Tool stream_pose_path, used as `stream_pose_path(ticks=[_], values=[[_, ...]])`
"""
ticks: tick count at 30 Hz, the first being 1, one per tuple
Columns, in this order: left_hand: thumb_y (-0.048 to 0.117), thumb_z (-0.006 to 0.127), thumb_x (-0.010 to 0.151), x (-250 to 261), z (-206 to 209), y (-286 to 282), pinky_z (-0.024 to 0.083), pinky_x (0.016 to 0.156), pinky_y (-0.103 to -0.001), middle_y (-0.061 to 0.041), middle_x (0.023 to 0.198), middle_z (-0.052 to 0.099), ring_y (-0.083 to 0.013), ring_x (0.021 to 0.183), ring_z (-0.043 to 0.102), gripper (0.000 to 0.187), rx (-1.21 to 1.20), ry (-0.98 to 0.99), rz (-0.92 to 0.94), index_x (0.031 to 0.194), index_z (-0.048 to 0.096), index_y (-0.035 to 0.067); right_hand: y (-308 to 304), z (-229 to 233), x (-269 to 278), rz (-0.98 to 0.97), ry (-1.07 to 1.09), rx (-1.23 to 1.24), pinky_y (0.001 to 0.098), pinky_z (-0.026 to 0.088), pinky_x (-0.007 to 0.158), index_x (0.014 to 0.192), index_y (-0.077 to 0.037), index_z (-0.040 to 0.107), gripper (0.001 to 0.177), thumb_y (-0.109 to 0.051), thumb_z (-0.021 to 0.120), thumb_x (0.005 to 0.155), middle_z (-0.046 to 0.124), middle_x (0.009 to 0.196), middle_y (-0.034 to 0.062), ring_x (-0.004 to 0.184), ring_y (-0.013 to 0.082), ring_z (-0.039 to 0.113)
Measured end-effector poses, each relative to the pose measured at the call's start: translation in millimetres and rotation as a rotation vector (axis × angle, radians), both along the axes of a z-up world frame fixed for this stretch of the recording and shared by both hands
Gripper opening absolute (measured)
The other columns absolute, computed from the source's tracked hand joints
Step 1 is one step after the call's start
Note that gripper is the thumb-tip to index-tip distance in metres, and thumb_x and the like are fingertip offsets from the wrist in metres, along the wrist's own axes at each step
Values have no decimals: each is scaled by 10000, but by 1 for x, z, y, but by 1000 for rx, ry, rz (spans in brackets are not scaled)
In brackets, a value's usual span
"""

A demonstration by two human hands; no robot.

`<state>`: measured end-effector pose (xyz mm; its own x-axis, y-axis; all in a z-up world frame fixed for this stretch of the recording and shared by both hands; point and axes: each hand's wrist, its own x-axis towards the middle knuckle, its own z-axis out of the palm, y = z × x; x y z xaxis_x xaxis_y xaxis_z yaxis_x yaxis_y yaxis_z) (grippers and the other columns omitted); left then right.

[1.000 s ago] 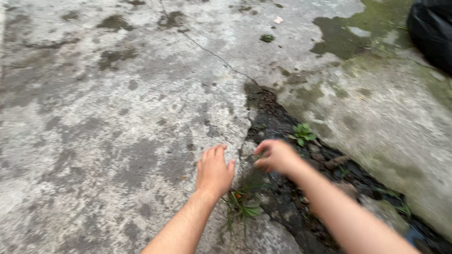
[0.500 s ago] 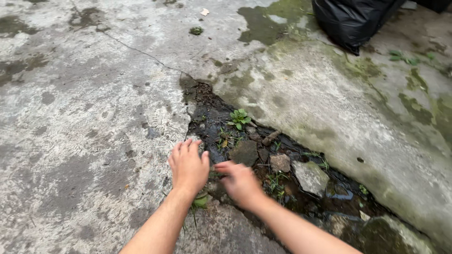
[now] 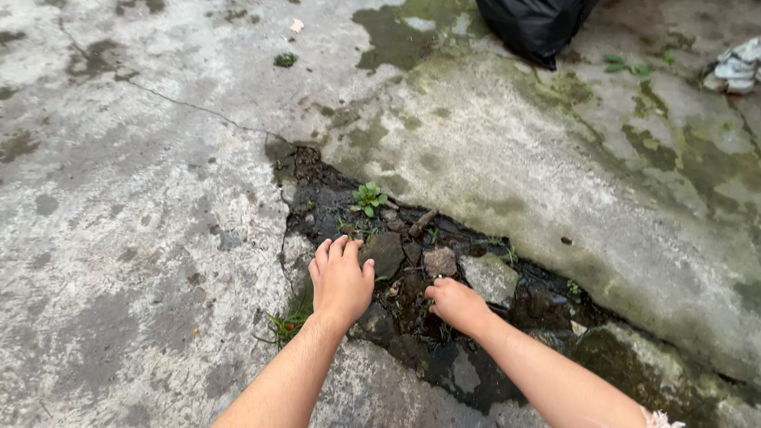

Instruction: The person pulls weeds from a crack in the pavement by hand, puts them in a trash bag, and then waters potted plants using a bucket filled from a faucet.

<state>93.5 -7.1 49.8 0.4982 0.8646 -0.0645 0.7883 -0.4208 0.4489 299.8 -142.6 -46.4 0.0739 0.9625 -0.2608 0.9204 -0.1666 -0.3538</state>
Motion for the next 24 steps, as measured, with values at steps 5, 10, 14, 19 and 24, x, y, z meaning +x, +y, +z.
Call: stream_pose_path(ticks=[5, 10, 14, 19, 24], values=[[327, 620, 939, -4, -14, -6, 210, 1200, -507, -105, 1521, 450, -329, 1481, 272, 472, -13, -7, 9, 1365, 571, 131, 2, -29, 9, 40, -165, -123, 418, 555, 915, 961, -65, 745, 160, -178, 728, 848, 670, 1053, 106, 1097, 294, 649], [335, 609, 947, -12, -16, -13, 192, 1200, -512, -112, 1528, 430, -327, 1484, 253, 481, -47, 17, 4, 1378, 554, 131, 15, -31, 38, 104, -275, -47, 398, 569, 915, 901, -30, 738, 141, -44, 605, 856, 688, 988, 123, 1002, 276, 673], [329, 598, 955, -16, -12, -5, 167, 1198, -515, -116, 1537, 405, -321, 1486, 226, 475, -59, 31, 13, 1386, 543, 137, 17, 13, 72, 22, -269, -15, 404, 573, 894, 918, -37, 726, 128, -79, 612, 878, 680, 990, 107, 1019, 273, 663], [345, 586, 964, -14, -7, -7, 173, 1220, -497, -92, 1543, 408, -301, 1502, 226, 472, -73, 54, 35, 1393, 541, 155, 20, 72, 72, -12, -289, 76, 384, 530, 944, 930, -101, 731, 88, -156, 670, 897, 688, 984, 56, 1022, 269, 626], [348, 583, 964, -9, -3, -9, 175, 1216, -494, -98, 1547, 404, -302, 1500, 226, 484, -59, 49, 24, 1399, 534, 142, 30, 57, 43, -204, 43, -228, 350, 514, 949, 980, -145, 757, 126, -257, 725, 932, 731, 1045, 31, 1051, 201, 661]])
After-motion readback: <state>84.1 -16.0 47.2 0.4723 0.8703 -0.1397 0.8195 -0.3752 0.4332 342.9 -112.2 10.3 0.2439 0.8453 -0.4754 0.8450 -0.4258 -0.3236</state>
